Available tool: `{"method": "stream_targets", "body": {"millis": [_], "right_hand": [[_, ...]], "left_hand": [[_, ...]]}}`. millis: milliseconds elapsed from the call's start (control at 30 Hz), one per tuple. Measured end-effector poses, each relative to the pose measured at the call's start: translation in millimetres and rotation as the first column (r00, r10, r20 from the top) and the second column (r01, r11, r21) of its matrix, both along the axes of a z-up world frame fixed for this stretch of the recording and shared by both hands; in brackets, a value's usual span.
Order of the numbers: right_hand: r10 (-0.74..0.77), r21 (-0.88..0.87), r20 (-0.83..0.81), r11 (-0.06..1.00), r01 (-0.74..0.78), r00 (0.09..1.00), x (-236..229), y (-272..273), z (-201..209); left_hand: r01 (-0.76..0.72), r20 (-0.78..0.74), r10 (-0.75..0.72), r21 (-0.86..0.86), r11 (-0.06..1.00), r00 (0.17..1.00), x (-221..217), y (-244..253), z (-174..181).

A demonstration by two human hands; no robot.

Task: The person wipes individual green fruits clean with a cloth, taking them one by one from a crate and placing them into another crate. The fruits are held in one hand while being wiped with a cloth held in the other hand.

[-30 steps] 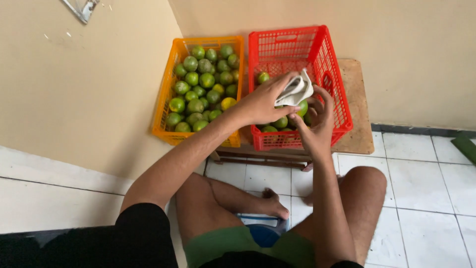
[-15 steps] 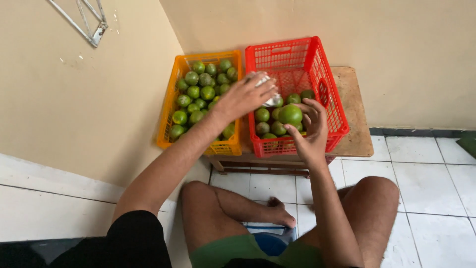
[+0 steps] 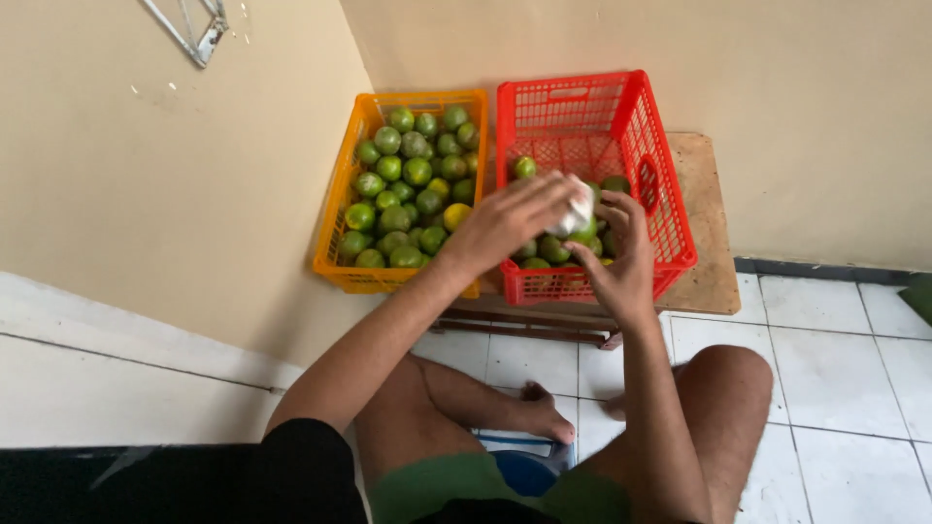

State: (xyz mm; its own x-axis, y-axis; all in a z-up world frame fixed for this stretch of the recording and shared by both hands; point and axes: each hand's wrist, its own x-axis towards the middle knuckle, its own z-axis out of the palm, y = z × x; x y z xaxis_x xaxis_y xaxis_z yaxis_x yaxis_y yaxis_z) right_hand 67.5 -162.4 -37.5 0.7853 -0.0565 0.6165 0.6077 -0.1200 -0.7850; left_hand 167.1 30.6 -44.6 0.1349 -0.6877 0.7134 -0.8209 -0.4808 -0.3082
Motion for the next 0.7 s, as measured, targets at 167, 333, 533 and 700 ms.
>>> {"method": "stream_targets", "body": {"millis": [167, 333, 533, 700], "right_hand": [[0.028, 0.218, -0.009, 0.976, -0.025, 1.000, -7.7, 2.3, -2.3], [0.002, 0.168, -0.039, 0.986, 0.005, 0.999, 2.3, 4.4, -8.8], [-0.001, 0.223, 0.014, 0.975, -0.002, 1.000, -1.4, -2.1, -13.3], [0.035, 0.428, 0.073, 0.902, -0.063, 0.997, 1.8, -9.3, -12.7]], "left_hand": [[-0.257, -0.076, 0.256, 0.003, 0.966, 0.964, 3.4, 34.2, 22.7], [-0.174, -0.238, 0.128, -0.185, 0.967, 0.963, -41.1, -10.3, 30.4], [0.025, -0.115, -0.049, -0.201, 0.979, 0.992, -43.2, -23.3, 6.7], [-0.240, -0.649, 0.254, 0.113, 0.964, 0.717, -62.9, 18.6, 52.8]]}}
